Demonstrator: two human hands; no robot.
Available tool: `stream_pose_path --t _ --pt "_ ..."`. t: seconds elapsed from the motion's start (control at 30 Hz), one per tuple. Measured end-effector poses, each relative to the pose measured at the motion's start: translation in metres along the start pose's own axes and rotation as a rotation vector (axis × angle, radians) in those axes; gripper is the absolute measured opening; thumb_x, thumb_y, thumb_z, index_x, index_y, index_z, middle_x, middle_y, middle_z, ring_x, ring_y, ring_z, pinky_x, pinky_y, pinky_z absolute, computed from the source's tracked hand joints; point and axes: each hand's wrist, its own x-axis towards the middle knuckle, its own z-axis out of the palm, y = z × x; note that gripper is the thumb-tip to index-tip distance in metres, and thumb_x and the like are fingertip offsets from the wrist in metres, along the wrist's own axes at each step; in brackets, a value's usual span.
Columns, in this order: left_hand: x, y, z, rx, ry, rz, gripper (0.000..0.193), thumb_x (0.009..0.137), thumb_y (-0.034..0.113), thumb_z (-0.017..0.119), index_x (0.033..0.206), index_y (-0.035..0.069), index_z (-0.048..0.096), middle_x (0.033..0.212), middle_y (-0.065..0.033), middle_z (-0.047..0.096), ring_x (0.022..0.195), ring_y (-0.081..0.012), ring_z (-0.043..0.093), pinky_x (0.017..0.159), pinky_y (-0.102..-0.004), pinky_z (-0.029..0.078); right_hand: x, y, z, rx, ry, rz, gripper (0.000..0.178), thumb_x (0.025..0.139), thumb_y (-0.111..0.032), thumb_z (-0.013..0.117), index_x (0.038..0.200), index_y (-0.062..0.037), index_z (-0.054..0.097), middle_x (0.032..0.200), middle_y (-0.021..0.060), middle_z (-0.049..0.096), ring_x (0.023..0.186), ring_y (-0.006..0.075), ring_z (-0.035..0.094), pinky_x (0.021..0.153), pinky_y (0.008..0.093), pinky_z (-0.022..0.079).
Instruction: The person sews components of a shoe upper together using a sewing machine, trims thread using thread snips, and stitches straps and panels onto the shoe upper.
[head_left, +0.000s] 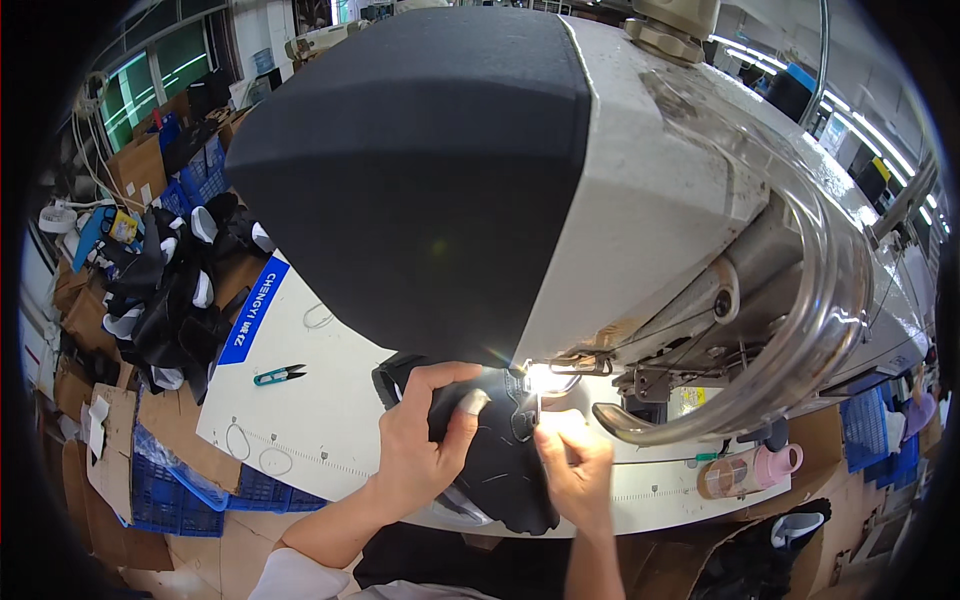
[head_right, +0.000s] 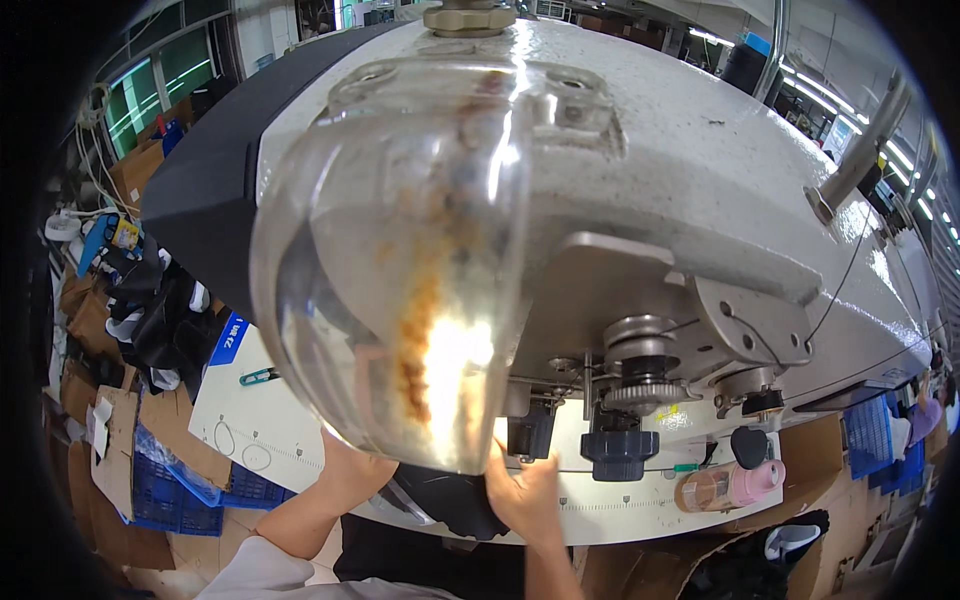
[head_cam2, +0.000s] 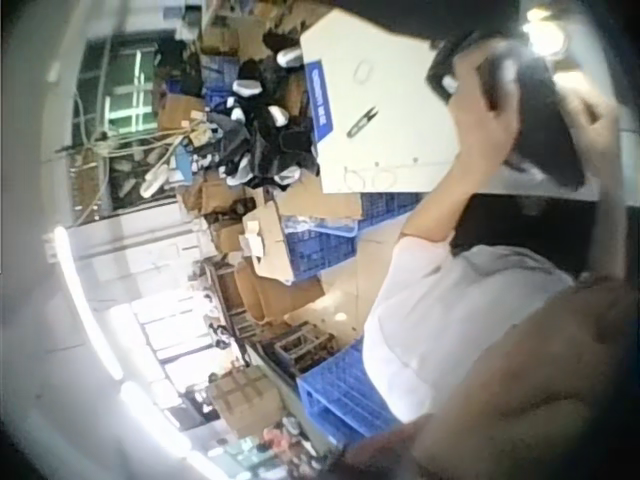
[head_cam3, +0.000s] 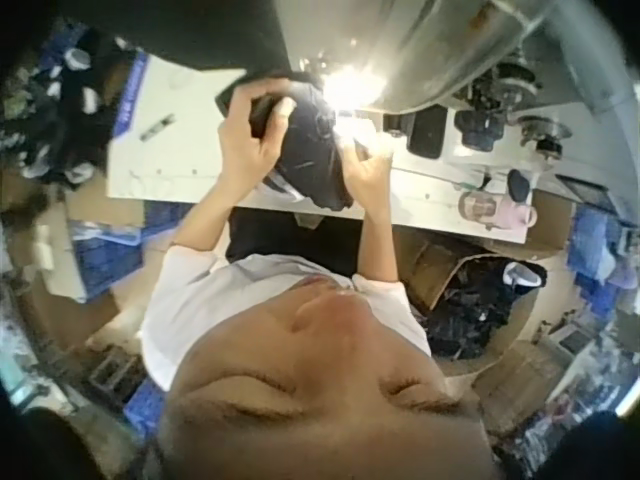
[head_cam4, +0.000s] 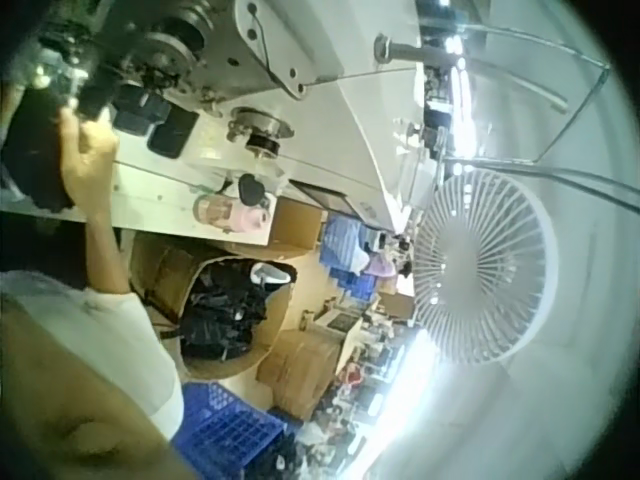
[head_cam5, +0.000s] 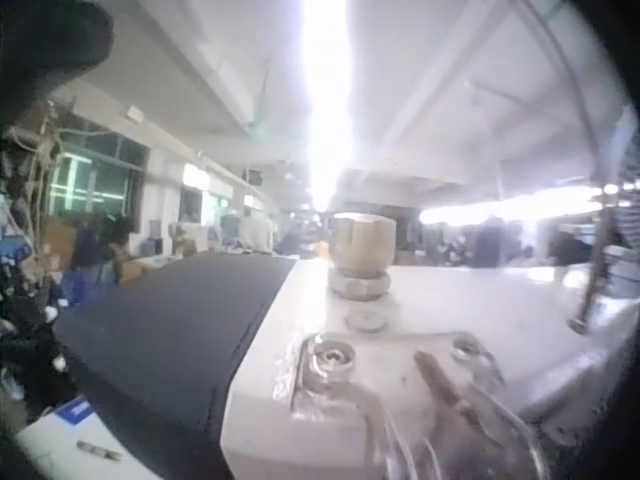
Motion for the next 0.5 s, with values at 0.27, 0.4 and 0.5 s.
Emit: stream_pose_path --t 0.27,0.4,0.5 --pt "-0.003 -0.012 0.009 -0.01 0.006 -0.029 0.03 0.083 0.002 0.061 0.111 0.001 0.05 0.085 -0.013 0.064 0.069 -0.0208 0.066 0.061 -0.0268 0.051 -0.011 -0.069 -0.292 -0.609 1.195 -0.477 0.034 0.095 -0.027 0.053 0.12 -0.0034 0.057 0.113 0.0061 0.061 0.107 0.0145 0.056 0.087 0.0252 0.044" --pt "-0.002 -0.007 0.002 0.037 0.028 -0.042 0.031 0.082 0.002 0.061 0.111 0.001 0.049 0.082 -0.0136 0.063 0.068 -0.0212 0.065 0.061 -0.0271 0.051 0.035 -0.056 -0.487 -0.088 0.997 -0.208 0.037 0.095 -0.026 0.053 0.126 -0.0072 0.054 0.121 0.0034 0.058 0.118 0.0153 0.049 0.092 0.028 0.043" --pt "-0.001 -0.004 0.012 0.074 0.001 -0.043 0.031 0.082 0.002 0.06 0.111 0.001 0.049 0.082 -0.0137 0.064 0.067 -0.0203 0.065 0.061 -0.027 0.051 0.046 -0.022 -0.577 -0.026 0.891 -0.056 0.035 0.095 -0.027 0.052 0.123 -0.0053 0.056 0.117 0.0048 0.06 0.109 0.0156 0.055 0.089 0.0258 0.044"
